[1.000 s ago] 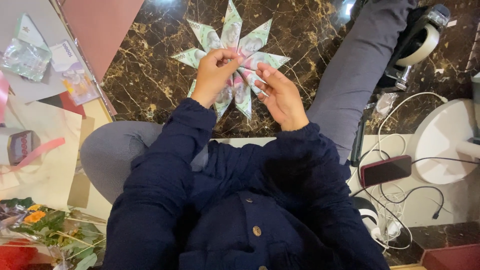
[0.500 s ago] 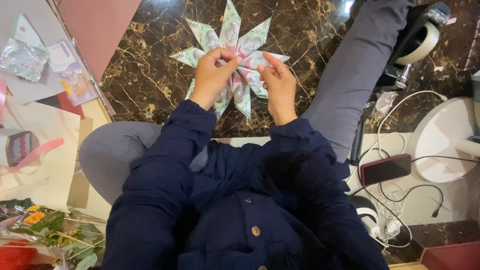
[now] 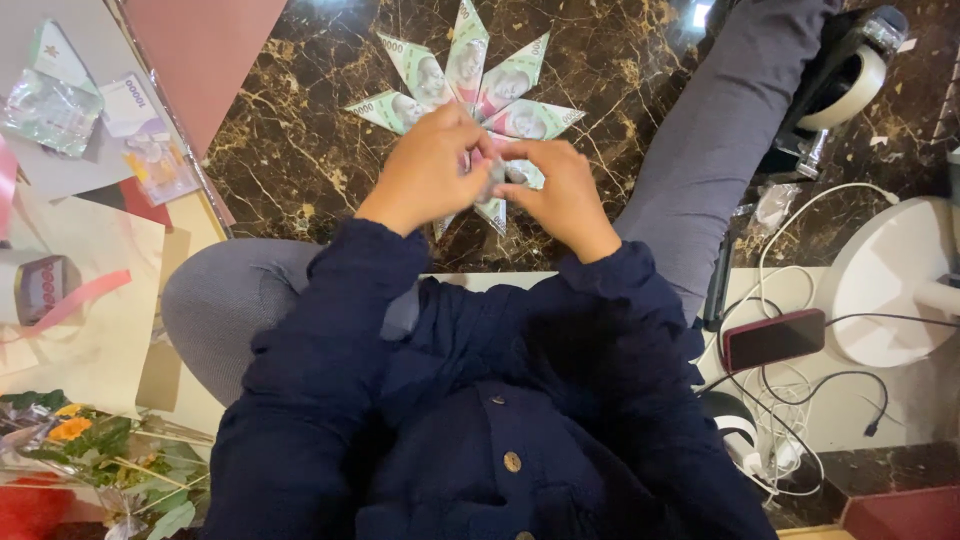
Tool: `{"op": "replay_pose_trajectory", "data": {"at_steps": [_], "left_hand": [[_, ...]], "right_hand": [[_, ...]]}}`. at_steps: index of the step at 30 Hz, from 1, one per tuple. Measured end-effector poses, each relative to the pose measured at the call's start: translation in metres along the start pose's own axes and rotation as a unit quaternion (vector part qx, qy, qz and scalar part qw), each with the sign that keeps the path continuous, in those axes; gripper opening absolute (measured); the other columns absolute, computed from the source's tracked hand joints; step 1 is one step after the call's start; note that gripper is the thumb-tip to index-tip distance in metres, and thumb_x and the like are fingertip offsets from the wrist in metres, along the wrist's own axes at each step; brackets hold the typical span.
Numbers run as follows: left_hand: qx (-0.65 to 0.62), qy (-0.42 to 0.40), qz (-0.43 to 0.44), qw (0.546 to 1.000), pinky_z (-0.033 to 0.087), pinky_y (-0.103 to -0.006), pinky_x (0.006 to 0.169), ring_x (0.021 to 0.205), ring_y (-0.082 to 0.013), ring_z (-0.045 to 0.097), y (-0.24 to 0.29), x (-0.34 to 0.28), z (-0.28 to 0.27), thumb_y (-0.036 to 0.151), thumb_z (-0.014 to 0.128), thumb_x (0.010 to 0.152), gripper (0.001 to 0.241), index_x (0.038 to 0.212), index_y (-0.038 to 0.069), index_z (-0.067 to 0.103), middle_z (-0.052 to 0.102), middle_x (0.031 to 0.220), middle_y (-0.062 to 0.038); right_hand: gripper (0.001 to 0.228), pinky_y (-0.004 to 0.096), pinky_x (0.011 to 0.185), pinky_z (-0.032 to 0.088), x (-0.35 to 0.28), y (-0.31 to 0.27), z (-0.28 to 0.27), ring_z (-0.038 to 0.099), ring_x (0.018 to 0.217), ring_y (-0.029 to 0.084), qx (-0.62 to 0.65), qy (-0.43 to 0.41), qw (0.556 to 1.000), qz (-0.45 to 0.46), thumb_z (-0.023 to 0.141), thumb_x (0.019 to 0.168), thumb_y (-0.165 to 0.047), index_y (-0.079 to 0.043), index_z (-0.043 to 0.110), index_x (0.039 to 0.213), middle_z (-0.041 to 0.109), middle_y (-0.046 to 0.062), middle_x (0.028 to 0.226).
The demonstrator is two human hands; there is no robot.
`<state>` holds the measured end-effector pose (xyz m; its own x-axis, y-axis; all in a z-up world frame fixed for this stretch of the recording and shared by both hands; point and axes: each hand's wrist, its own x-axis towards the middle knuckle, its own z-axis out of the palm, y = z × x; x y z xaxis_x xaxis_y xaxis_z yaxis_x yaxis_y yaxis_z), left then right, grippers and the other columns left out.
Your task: Folding banknotes into decorative shapes and assembling them into a star-shaped flower arrangement on the floor.
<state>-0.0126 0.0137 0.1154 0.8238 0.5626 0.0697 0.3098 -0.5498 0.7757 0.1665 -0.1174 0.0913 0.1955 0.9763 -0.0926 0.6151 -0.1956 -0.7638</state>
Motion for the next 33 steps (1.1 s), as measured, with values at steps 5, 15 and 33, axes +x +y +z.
{"op": "replay_pose_trajectory", "data": {"at_steps": [5, 15, 33], "left_hand": [[-0.055, 0.003, -0.056, 0.997, 0.047, -0.0315, 0.071, 0.078, -0.0199, 0.057, -0.023, 0.014, 0.01, 0.012, 0.068, 0.082, 0.002, 0.082, 0.01, 0.069, 0.059, 0.088, -0.003], [0.063, -0.036, -0.034, 0.997, 0.054, -0.0338, 0.059, 0.058, -0.0198, 0.066, -0.07, 0.08, 0.036, 0.014, 0.077, 0.07, 0.006, 0.075, 0.014, 0.079, 0.073, 0.07, -0.001], [0.344, -0.016, 0.026, 0.938, 0.054, -0.0441, 0.06, 0.071, -0.0313, 0.068, -0.105, 0.097, 0.074, 0.025, 0.086, 0.069, 0.014, 0.069, 0.014, 0.078, 0.07, 0.081, -0.007]], "right_hand": [[0.008, 0.021, 0.067, 0.044, 0.001, -0.005, 0.007, 0.057, 0.072, 0.008, 0.164, -0.002, 0.981, 0.106, 0.075, 0.09, -0.011, -0.008, 0.075, 0.097, 0.072, -0.003, 0.086], [0.019, 0.016, 0.061, 0.045, 0.014, 0.025, 0.043, 0.06, 0.071, 0.007, 0.448, 0.106, 0.852, 0.249, 0.069, 0.092, -0.004, 0.001, 0.069, 0.111, 0.069, 0.005, 0.083], [0.04, 0.022, 0.062, 0.055, 0.04, 0.045, 0.064, 0.068, 0.063, 0.01, 0.17, 0.133, 0.943, 0.253, 0.087, 0.077, -0.026, -0.006, 0.058, 0.097, 0.07, 0.001, 0.072]]}}
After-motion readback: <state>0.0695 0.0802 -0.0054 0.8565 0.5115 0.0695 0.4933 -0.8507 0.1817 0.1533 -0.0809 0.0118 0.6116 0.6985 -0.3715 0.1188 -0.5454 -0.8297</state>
